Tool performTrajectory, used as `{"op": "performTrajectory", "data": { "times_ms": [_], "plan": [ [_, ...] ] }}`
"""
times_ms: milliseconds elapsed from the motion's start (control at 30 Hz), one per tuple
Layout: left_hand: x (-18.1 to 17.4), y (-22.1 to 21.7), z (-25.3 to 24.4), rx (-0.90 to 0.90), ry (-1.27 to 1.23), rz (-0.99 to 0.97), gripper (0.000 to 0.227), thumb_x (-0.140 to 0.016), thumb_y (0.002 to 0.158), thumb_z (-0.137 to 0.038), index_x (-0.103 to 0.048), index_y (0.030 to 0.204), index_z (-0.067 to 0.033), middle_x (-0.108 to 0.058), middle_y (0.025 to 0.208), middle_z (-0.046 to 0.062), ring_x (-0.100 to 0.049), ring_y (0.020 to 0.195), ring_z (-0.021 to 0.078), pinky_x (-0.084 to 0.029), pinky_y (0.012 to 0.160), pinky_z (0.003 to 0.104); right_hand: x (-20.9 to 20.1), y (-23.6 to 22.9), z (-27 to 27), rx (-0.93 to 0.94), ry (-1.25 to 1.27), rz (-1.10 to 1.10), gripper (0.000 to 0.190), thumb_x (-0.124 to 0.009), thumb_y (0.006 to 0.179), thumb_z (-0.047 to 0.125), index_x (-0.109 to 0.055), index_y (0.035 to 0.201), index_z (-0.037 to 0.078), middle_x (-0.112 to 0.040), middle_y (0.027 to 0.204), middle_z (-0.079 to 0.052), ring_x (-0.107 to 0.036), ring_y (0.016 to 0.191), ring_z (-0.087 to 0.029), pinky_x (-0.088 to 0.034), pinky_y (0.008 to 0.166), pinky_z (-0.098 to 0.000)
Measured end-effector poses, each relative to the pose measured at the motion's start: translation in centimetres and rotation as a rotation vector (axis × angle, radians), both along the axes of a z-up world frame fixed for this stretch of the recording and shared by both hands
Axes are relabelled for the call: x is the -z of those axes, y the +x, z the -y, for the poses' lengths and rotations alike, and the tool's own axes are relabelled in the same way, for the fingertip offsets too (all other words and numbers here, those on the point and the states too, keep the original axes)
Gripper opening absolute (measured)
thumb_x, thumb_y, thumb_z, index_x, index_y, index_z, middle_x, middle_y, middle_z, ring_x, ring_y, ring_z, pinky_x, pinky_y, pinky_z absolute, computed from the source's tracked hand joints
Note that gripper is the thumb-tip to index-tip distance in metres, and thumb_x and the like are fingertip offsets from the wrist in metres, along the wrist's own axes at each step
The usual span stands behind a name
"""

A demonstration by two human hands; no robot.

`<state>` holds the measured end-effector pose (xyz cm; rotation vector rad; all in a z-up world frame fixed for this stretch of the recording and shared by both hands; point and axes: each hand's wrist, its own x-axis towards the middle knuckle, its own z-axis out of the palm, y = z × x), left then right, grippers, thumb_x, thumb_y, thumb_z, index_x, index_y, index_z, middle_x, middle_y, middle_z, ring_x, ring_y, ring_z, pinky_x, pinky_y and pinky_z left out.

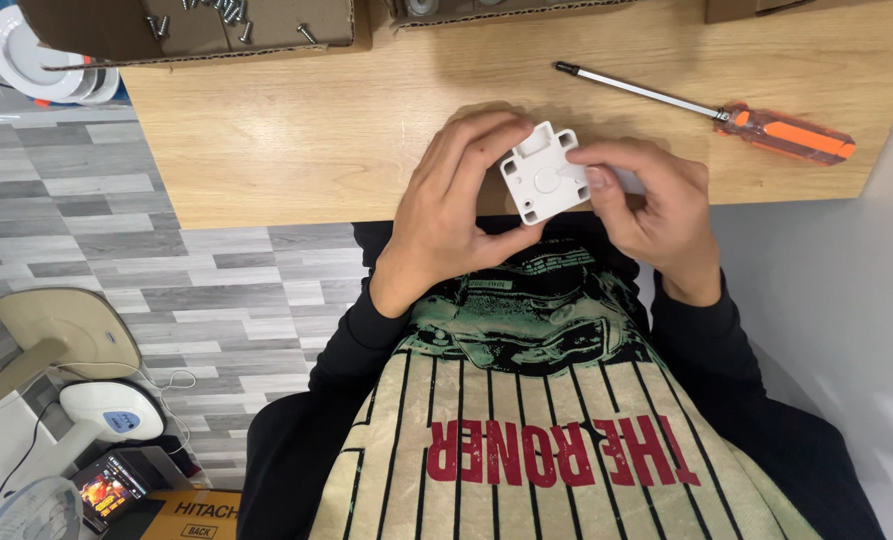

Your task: The person assembles a small electrical component by hand and with a screwdriver. They insert a white plastic piece into a white housing, then use a screwdriver to tighten screws into a blue plastic part. Finally, they insert a small white plastic piece into the white housing.

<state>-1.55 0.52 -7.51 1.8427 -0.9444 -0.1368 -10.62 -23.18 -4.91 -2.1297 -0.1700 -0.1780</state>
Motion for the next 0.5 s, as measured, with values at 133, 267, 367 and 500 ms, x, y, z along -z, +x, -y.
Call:
{"op": "performTrajectory", "data": {
  "times_ms": [133,267,367,500],
  "plan": [
    [0.1,0.0,-0.1,0.007,0.007,-0.014,0.076,-0.094,0.101,-0.032,-0.047,0.154,-0.0030,-0.058,0.151,0.018,-0.063,0.144,0.0374,-0.057,0.121,0.049,0.0,0.1,0.1,-0.008,0.035,-0.014,0.013,-0.065,0.116,-0.005,-0.071,0.125,-0.011,-0.077,0.107,-0.022,-0.068,0.080,-0.025,-0.052,0.071,-0.0325],
    [0.1,-0.1,-0.2,0.022,0.029,-0.014,0.077,-0.093,0.101,-0.033,-0.047,0.154,-0.0040,-0.058,0.153,0.017,-0.061,0.146,0.0362,-0.057,0.122,0.050,0.4,0.1,0.7,-0.062,0.028,0.023,0.011,-0.066,0.114,-0.005,-0.072,0.122,-0.010,-0.078,0.109,-0.022,-0.072,0.084,-0.027,-0.055,0.073,-0.0334],
    [0.0,-0.1,-0.2,0.024,0.041,-0.017,0.076,-0.092,0.101,-0.035,-0.048,0.154,-0.0042,-0.059,0.154,0.017,-0.062,0.147,0.0355,-0.057,0.122,0.050,0.7,0.1,1.0,-0.079,0.045,0.008,0.011,-0.067,0.113,-0.006,-0.073,0.121,-0.009,-0.079,0.109,-0.021,-0.071,0.081,-0.024,-0.053,0.071,-0.0313],
    [0.4,-0.1,-0.3,0.035,0.036,-0.010,0.076,-0.093,0.101,-0.033,-0.047,0.155,-0.0050,-0.060,0.155,0.017,-0.062,0.147,0.0360,-0.058,0.124,0.052,1.0,-0.2,1.0,-0.086,0.084,-0.001,0.012,-0.066,0.114,-0.001,-0.075,0.118,-0.007,-0.078,0.103,-0.018,-0.066,0.073,-0.020,-0.049,0.066,-0.0296]
  ]
}}
